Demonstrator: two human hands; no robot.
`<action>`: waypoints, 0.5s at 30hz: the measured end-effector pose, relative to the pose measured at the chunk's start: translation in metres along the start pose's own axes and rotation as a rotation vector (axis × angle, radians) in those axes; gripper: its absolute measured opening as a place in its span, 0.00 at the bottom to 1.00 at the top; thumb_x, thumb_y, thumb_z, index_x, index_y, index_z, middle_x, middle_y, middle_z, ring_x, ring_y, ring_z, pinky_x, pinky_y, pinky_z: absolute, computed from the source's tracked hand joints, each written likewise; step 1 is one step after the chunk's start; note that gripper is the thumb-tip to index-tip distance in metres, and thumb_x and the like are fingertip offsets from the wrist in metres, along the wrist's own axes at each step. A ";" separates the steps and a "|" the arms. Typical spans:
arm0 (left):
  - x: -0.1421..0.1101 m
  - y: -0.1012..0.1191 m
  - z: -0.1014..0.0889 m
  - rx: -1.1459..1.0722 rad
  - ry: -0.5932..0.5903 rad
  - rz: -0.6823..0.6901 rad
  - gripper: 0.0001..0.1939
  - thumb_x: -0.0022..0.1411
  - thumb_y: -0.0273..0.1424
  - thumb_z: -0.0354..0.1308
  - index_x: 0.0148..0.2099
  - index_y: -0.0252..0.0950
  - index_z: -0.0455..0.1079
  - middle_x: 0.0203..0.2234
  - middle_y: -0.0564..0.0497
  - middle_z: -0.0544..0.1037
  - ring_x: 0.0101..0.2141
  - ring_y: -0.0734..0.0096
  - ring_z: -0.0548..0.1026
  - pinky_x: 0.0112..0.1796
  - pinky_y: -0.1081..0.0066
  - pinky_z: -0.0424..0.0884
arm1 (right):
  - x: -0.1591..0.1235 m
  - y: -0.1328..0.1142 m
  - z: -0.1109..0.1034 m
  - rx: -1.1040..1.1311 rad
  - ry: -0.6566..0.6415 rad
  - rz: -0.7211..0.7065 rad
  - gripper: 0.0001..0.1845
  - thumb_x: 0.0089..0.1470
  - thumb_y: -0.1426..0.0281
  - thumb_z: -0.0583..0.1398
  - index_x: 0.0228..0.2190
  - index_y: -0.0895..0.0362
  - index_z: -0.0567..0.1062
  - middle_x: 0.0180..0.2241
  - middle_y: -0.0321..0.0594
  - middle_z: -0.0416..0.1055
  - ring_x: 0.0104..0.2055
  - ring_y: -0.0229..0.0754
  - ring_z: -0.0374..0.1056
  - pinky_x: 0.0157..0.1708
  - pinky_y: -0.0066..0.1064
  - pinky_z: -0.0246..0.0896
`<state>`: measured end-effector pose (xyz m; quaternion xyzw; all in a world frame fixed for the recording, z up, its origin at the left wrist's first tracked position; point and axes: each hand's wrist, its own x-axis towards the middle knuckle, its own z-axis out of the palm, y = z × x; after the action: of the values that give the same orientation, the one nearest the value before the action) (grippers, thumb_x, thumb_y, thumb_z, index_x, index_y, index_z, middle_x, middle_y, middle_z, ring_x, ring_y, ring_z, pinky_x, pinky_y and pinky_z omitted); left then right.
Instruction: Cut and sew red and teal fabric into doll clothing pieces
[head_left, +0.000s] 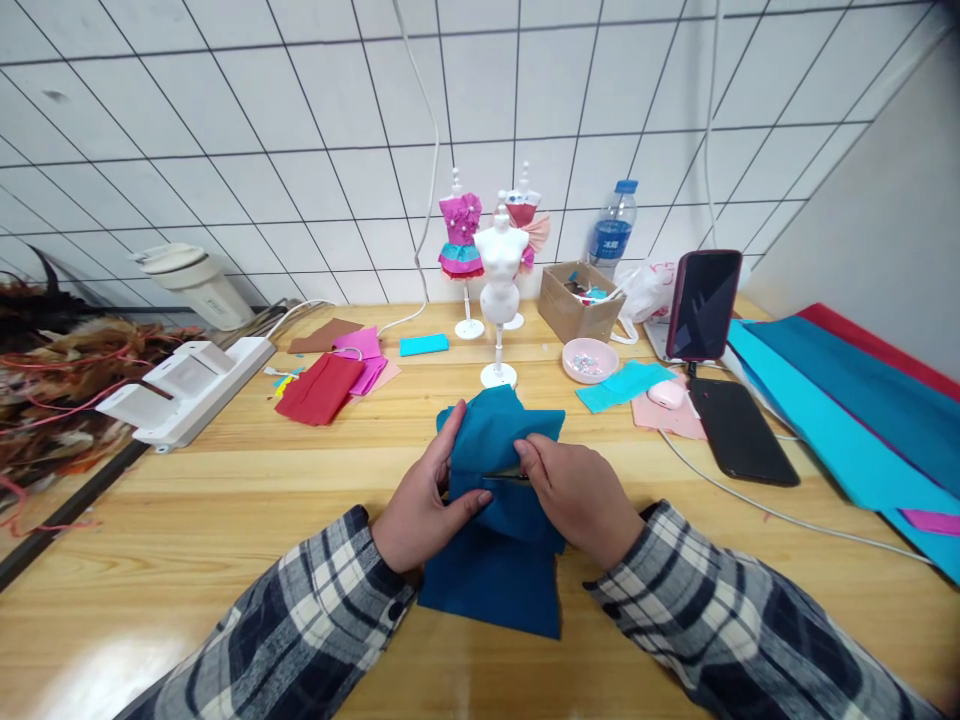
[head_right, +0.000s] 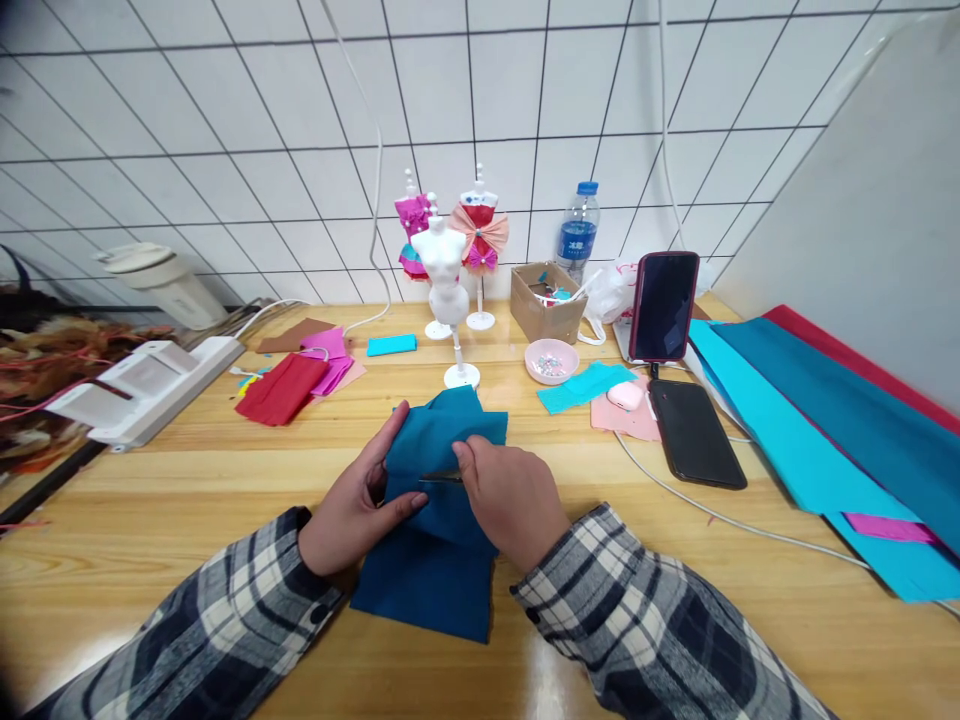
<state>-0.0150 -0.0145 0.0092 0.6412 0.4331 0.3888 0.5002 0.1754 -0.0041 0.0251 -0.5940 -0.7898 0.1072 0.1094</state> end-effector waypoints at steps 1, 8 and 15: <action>0.000 0.000 0.000 -0.005 -0.002 -0.004 0.46 0.57 0.30 0.60 0.69 0.40 0.34 0.63 0.44 0.57 0.61 0.53 0.57 0.55 0.59 0.64 | 0.000 0.000 0.000 0.004 0.006 0.010 0.23 0.66 0.60 0.39 0.29 0.53 0.68 0.25 0.35 0.73 0.27 0.40 0.69 0.24 0.32 0.39; -0.001 -0.001 0.002 -0.007 -0.017 -0.009 0.46 0.57 0.28 0.60 0.69 0.40 0.35 0.65 0.44 0.52 0.63 0.51 0.51 0.56 0.57 0.62 | -0.001 -0.002 0.005 0.044 0.001 -0.003 0.23 0.66 0.60 0.40 0.29 0.53 0.67 0.25 0.35 0.73 0.27 0.40 0.68 0.24 0.32 0.39; -0.002 -0.003 0.007 0.017 -0.057 0.011 0.47 0.56 0.29 0.61 0.68 0.39 0.35 0.63 0.41 0.56 0.63 0.48 0.51 0.58 0.49 0.56 | -0.001 -0.006 0.011 0.094 0.019 -0.035 0.22 0.65 0.60 0.40 0.29 0.52 0.68 0.26 0.34 0.74 0.28 0.40 0.68 0.25 0.32 0.39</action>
<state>-0.0090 -0.0180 0.0049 0.6585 0.4185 0.3694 0.5047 0.1673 -0.0070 0.0163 -0.5754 -0.7930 0.1366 0.1466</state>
